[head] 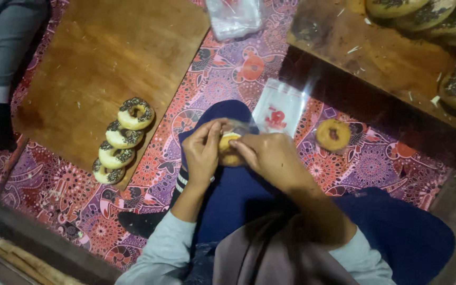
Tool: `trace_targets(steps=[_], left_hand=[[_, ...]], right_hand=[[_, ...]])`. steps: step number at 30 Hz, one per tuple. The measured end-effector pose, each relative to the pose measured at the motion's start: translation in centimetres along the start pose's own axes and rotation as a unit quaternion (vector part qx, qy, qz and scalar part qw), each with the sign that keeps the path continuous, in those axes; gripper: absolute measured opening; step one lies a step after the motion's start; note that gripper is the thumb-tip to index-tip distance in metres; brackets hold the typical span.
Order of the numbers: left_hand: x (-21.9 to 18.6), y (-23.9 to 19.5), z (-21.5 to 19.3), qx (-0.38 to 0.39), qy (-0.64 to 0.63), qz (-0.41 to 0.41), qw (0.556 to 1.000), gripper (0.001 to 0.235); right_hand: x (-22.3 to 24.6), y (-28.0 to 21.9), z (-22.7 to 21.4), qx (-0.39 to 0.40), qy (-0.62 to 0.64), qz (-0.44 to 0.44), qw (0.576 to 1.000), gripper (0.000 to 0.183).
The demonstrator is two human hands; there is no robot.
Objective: The person sits on a patterned mat and repeatedly places doughnuts into clear plastic bags, then ties each bag with a red twist tie. A second person is visible arranging doughnuts on a wooden board nearby.
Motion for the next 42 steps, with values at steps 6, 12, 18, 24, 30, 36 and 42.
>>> trace_targets(steps=[6, 12, 18, 24, 30, 36, 42], left_hand=[[1.2, 0.0, 1.0, -0.025, -0.090, 0.015, 0.996, 0.012], [-0.4, -1.4, 1.5, 0.025, 0.073, 0.083, 0.993, 0.013], [-3.0, -1.5, 2.4, -0.079, -0.071, 0.076, 0.991, 0.016], [-2.8, -2.6, 2.5, -0.028, 0.076, 0.225, 0.971, 0.030], [2.7, -0.2, 1.1, 0.060, -0.313, -0.183, 0.930, 0.046], [2.3, 0.6, 0.4, 0.030, -0.060, 0.067, 0.996, 0.026], [-0.6, -0.7, -0.2, -0.007, 0.053, 0.164, 0.985, 0.020]], right_hand=[[0.0, 0.7, 0.5, -0.107, 0.019, -0.116, 0.987, 0.023], [-1.8, 1.8, 2.2, -0.092, 0.040, -0.091, 0.991, 0.034], [-8.1, 1.8, -0.1, 0.088, 0.099, 0.280, 0.951, 0.042], [-8.8, -6.5, 8.0, 0.047, 0.487, 0.155, 0.858, 0.060], [-7.3, -3.3, 7.0, 0.041, 0.491, 0.213, 0.844, 0.049], [-6.4, -1.3, 4.1, -0.127, 0.372, 0.236, 0.889, 0.028], [-5.1, -1.8, 4.3, -0.201, 0.292, 0.106, 0.929, 0.018]])
Point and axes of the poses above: each hand's wrist, its own y-axis towards the middle knuckle, its own z-axis out of the palm, x = y × z, the point moved 2 cm from there along y, towards the middle knuckle, and after that the axes turned 5 degrees about z, right-handed, at the moved point
